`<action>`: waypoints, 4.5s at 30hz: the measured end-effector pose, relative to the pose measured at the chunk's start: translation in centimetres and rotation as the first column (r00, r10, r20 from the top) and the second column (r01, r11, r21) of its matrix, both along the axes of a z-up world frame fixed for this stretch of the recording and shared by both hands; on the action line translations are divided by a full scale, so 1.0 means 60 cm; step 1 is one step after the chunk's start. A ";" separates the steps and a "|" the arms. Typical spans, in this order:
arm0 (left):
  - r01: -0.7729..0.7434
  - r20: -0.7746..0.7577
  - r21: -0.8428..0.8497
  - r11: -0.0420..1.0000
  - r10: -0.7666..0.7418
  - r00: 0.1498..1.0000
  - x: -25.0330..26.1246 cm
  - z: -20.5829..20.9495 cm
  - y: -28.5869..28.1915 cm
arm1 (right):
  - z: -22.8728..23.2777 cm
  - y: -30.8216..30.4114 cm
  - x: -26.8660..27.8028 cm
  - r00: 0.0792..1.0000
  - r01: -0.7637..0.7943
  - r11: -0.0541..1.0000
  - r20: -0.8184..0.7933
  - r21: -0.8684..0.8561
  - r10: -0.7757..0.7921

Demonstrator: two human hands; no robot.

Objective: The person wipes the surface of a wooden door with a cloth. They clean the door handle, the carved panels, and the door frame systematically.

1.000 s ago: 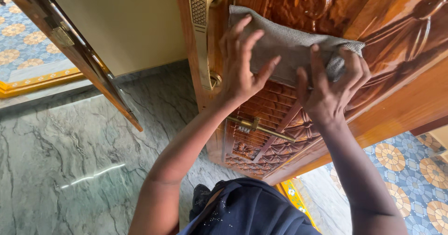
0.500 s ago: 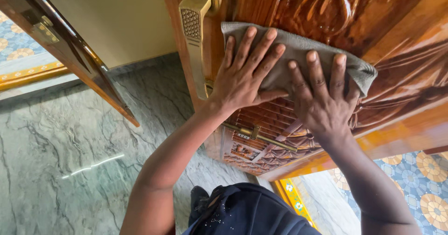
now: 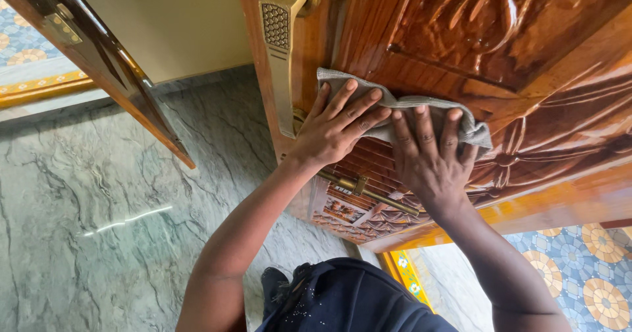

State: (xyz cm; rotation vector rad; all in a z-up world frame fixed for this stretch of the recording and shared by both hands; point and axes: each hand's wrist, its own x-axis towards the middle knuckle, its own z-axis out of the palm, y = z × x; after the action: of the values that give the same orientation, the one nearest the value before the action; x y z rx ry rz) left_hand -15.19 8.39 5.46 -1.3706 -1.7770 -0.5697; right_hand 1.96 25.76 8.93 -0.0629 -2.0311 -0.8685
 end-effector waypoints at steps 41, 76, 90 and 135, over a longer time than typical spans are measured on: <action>0.172 -0.176 0.072 0.982 -0.157 0.972 0.219 0.085 0.057 | 0.130 0.026 0.229 0.928 -0.364 0.895 -0.014 -0.258 0.373; 0.295 0.078 -0.270 0.916 -0.285 0.955 0.238 -0.230 0.119 | -0.306 0.145 0.225 0.898 -0.265 0.821 0.182 -0.506 0.401; 0.222 -0.303 -0.061 0.973 -0.230 0.925 0.356 0.159 0.221 | 0.109 0.193 0.344 0.894 -0.408 0.888 -0.292 -0.214 0.341; 0.400 -0.042 -0.564 0.722 -0.509 0.860 0.163 -0.207 0.150 | -0.469 0.174 0.209 0.936 0.063 0.840 0.324 -0.538 0.138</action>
State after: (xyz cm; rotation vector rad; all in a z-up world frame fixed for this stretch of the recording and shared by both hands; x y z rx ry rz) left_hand -5.42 17.42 -6.98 -2.2195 -1.4822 -0.1576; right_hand 14.50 36.21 -19.20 -0.1925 -2.5602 -0.2557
